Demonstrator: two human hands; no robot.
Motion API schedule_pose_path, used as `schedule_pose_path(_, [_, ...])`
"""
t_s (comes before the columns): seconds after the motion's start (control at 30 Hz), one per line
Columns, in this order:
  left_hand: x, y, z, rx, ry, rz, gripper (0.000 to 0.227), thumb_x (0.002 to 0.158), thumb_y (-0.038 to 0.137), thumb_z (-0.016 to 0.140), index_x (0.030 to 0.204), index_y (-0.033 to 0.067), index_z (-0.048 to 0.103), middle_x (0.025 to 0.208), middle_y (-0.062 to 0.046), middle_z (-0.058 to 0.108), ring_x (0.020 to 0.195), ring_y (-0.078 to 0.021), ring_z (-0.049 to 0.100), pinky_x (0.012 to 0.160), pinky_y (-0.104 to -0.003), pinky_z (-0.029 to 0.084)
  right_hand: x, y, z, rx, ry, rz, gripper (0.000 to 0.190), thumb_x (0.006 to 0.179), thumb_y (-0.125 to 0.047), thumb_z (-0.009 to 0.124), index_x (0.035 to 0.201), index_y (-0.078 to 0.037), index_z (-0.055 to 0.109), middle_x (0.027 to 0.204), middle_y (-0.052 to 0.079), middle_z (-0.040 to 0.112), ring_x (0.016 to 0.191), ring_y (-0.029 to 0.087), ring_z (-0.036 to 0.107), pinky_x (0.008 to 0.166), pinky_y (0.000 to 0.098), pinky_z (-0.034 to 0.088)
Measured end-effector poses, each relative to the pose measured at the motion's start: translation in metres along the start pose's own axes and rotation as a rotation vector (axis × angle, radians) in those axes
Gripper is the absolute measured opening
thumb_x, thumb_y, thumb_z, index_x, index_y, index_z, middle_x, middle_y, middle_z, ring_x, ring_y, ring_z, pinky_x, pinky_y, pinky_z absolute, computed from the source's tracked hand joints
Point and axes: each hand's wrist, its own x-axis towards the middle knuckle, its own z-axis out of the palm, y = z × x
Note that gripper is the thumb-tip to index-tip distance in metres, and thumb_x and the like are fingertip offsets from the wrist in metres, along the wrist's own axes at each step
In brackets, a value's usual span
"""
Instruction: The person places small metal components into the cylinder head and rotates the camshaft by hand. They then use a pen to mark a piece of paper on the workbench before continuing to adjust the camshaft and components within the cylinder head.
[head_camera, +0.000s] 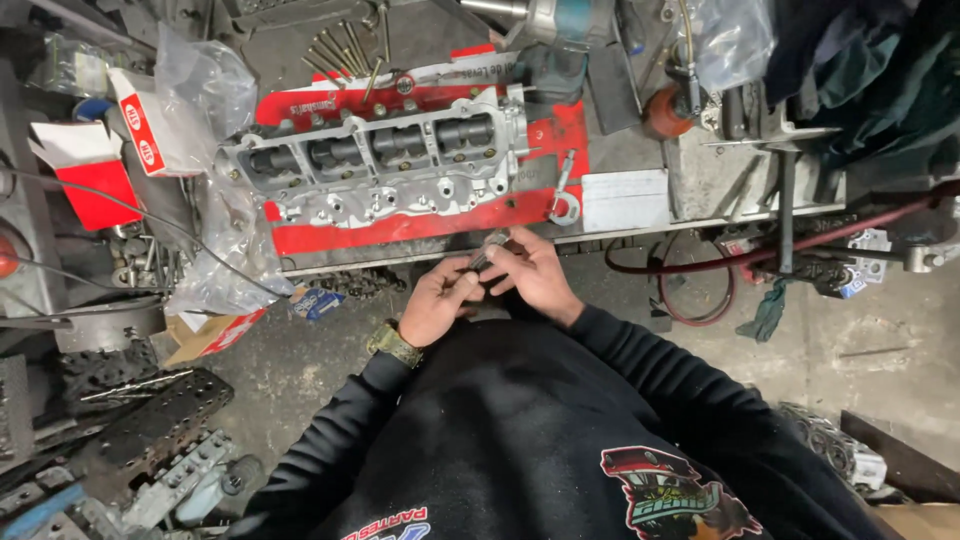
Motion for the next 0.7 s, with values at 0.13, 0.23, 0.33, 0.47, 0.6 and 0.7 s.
schedule_pose_path(0.13, [-0.007,-0.006,-0.024,-0.001,0.117,-0.008,0.044,0.097,0.027,0.081,0.13,-0.0015,0.072,0.119,-0.031,0.071,0.105,-0.0412,0.077,0.08,-0.055,0.066,0.003,0.009,0.022,0.019,0.037,-0.011,0.019,0.102,-0.01,0.07,0.117,0.002,0.068,0.092,0.023,0.069,0.077,0.041,0.079,0.063,0.0493,0.07])
schedule_pose_path(0.23, [-0.003,-0.007,-0.049,-0.21,0.196,0.037,0.051,0.091,0.019,0.087,0.131,-0.0064,0.069,0.123,-0.035,0.063,0.108,-0.046,0.073,0.079,-0.062,0.065,0.014,0.004,0.054,-0.074,-0.001,-0.101,0.024,0.105,-0.01,0.067,0.126,0.002,0.064,0.097,0.025,0.068,0.082,0.046,0.078,0.068,0.0572,0.068])
schedule_pose_path(0.33, [-0.002,-0.009,-0.083,-0.37,0.107,0.031,0.044,0.096,0.021,0.082,0.129,-0.0023,0.065,0.108,-0.029,0.074,0.101,-0.0441,0.077,0.077,-0.054,0.068,0.01,-0.006,0.082,-0.083,-0.021,-0.121,0.017,0.106,-0.007,0.063,0.119,0.003,0.064,0.103,0.026,0.071,0.088,0.046,0.078,0.069,0.0542,0.069])
schedule_pose_path(0.47, [-0.005,-0.01,-0.136,-0.254,0.155,0.181,0.036,0.096,0.021,0.082,0.121,0.0001,0.066,0.105,-0.027,0.071,0.101,-0.0448,0.076,0.07,-0.05,0.07,0.007,-0.022,0.113,-0.388,-0.164,-0.04,0.036,0.105,-0.009,0.064,0.127,0.018,0.061,0.099,0.037,0.073,0.085,0.049,0.078,0.064,0.0567,0.067])
schedule_pose_path(0.6, [-0.021,0.002,-0.173,-0.016,0.187,0.41,0.028,0.103,0.014,0.07,0.125,-0.0017,0.065,0.112,-0.028,0.066,0.109,-0.0488,0.071,0.07,-0.051,0.071,0.003,-0.011,0.155,-0.601,-0.332,0.045,0.024,0.101,-0.013,0.07,0.103,0.011,0.07,0.081,0.031,0.076,0.072,0.039,0.081,0.055,0.0477,0.068])
schedule_pose_path(0.7, [-0.003,-0.01,-0.186,-0.089,0.221,0.511,0.023,0.097,0.0,0.06,0.117,0.0062,0.07,0.105,-0.018,0.07,0.108,-0.027,0.069,0.083,-0.048,0.065,0.0,-0.008,0.199,-0.426,-0.432,0.095,0.029,0.099,-0.019,0.074,0.108,0.008,0.069,0.081,0.031,0.077,0.073,0.037,0.082,0.058,0.0456,0.07])
